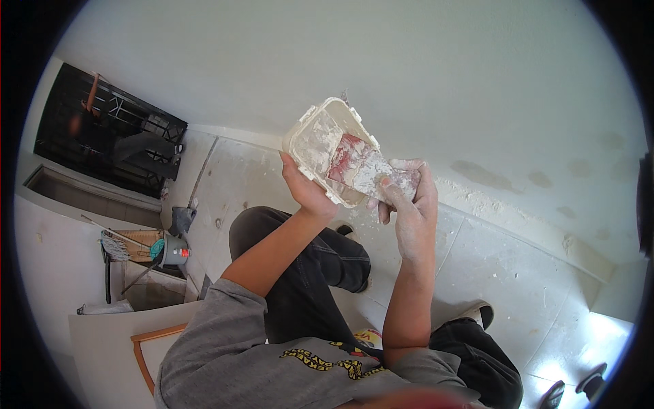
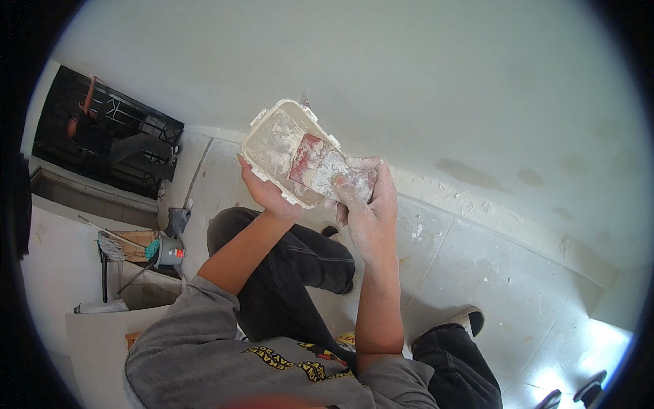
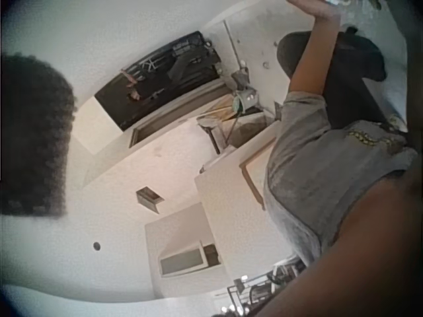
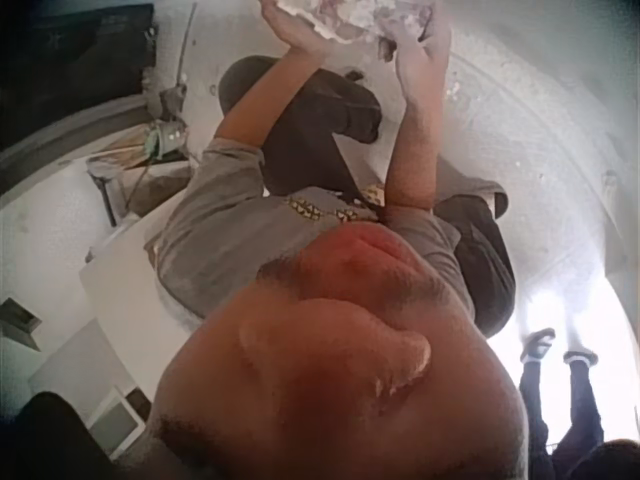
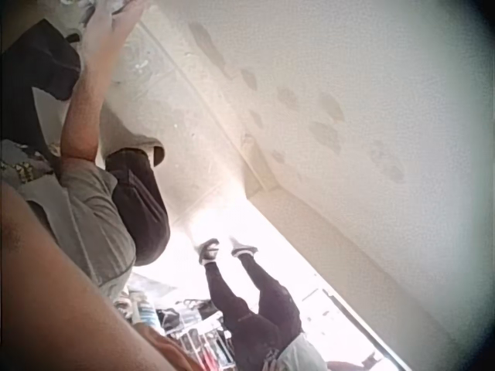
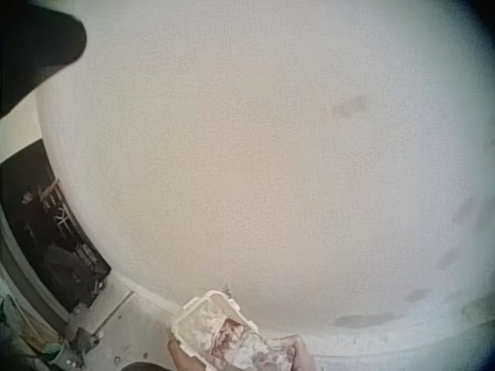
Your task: The person applies wall filler to holes and cracks in a wall using a putty knife.
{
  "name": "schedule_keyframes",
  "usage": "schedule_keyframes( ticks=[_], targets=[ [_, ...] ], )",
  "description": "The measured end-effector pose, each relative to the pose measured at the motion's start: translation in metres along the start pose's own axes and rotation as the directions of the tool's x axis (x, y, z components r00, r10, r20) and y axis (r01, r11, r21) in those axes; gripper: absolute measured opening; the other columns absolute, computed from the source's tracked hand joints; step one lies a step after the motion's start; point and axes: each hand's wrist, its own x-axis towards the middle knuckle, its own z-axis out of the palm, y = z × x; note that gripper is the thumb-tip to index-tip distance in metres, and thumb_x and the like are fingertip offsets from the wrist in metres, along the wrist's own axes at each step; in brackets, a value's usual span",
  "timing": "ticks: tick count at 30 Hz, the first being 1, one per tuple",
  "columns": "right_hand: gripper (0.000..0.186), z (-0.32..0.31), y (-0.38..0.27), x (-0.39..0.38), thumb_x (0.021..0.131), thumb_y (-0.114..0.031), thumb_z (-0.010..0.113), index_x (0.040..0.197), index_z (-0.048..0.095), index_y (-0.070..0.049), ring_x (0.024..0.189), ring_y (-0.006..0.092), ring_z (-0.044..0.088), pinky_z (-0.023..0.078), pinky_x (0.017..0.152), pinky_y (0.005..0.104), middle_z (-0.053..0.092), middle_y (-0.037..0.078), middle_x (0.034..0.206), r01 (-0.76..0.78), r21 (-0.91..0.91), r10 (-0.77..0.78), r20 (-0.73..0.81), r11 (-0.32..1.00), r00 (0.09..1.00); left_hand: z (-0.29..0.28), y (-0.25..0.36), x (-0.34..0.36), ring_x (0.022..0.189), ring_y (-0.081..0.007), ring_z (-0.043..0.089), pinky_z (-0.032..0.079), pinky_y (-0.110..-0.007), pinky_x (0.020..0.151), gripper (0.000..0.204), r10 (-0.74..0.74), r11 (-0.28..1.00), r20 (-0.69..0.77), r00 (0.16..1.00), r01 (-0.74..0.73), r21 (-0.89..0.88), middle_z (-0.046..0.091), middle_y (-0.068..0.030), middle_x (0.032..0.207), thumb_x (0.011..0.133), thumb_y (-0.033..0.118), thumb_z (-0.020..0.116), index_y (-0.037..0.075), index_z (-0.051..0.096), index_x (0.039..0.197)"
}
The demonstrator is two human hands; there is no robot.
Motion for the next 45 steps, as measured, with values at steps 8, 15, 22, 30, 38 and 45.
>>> schedule_keyframes(
  ticks=[8, 15, 22, 30, 38, 45],
  targets=[
    [0.013, 0.001, 0.01, 0.005, 0.098, -0.011, 0.058, 0.107, 0.053, -0.004, 0.056, 0.0099, 0.058, 0.038, 0.044, 0.0216, 0.062, 0.006, 0.081, 0.094, 0.036, -0.093, -0.006, 0.995, 0.996, -0.002, 0.004, -0.002, 0.128, -0.0251, 0.047, 0.04, -0.042, 0.107, 0.068, 0.038, 0.995, 0.118, 0.992, -0.048, 0.085, 0.046, -0.0081, 0.141, 0.1, 0.061, 0.032, 0.01, 0.042, 0.143],
    [0.013, 0.002, 0.014, 0.008, 0.1, -0.017, 0.057, 0.102, 0.052, -0.006, 0.056, 0.0093, 0.058, 0.036, 0.042, 0.0209, 0.062, 0.005, 0.08, 0.058, 0.08, -0.058, -0.002, 0.995, 0.998, -0.002, 0.005, -0.002, 0.13, -0.0256, 0.046, 0.038, -0.043, 0.108, 0.068, 0.021, 0.998, 0.121, 0.992, -0.028, 0.06, 0.046, -0.0083, 0.142, 0.1, 0.061, 0.031, 0.01, 0.041, 0.144],
    [0.013, 0.008, 0.011, 0.004, 0.102, -0.017, 0.054, 0.101, 0.051, -0.004, 0.041, 0.0072, 0.047, 0.029, 0.033, 0.0202, 0.062, 0.009, 0.072, -0.031, 0.115, 0.035, -0.028, 0.993, 0.999, -0.004, 0.0, -0.005, 0.13, -0.0277, 0.047, 0.04, -0.044, 0.108, 0.072, 0.008, 0.999, 0.169, 0.986, -0.017, 0.05, 0.045, -0.0131, 0.144, 0.1, 0.061, 0.03, 0.006, 0.038, 0.145],
    [0.012, 0.017, 0.01, 0.001, 0.102, -0.013, 0.052, 0.101, 0.051, -0.001, 0.032, 0.006, 0.039, 0.023, 0.028, 0.0197, 0.063, 0.014, 0.066, -0.006, 0.136, 0.024, -0.128, 0.991, 0.991, -0.01, -0.009, -0.011, 0.134, -0.0295, 0.044, 0.038, -0.047, 0.111, 0.073, 0.019, 0.993, 0.262, 0.965, -0.049, 0.11, 0.042, -0.013, 0.147, 0.1, 0.061, 0.029, 0.007, 0.035, 0.149],
    [0.014, 0.025, 0.006, 0.0, 0.102, -0.013, 0.053, 0.1, 0.05, 0.0, 0.03, 0.0066, 0.036, 0.022, 0.028, 0.0212, 0.063, 0.015, 0.065, -0.021, 0.168, 0.04, -0.112, 0.986, 0.993, 0.01, 0.0, -0.011, 0.124, -0.0274, 0.055, 0.049, -0.044, 0.1, 0.092, -0.107, 0.978, 0.197, 0.975, 0.067, 0.196, 0.052, -0.0141, 0.137, 0.09, 0.077, 0.036, 0.004, 0.036, 0.146],
    [0.016, 0.029, 0.005, 0.001, 0.102, -0.015, 0.054, 0.1, 0.05, 0.0, 0.031, 0.0073, 0.038, 0.023, 0.029, 0.0217, 0.064, 0.015, 0.067, -0.019, 0.181, 0.041, -0.119, 0.983, 0.992, 0.001, -0.008, -0.012, 0.116, -0.0256, 0.059, 0.051, -0.041, 0.096, 0.09, -0.108, 0.979, 0.222, 0.969, 0.065, 0.195, 0.055, -0.0131, 0.131, 0.089, 0.076, 0.038, 0.004, 0.039, 0.143]
  ],
)
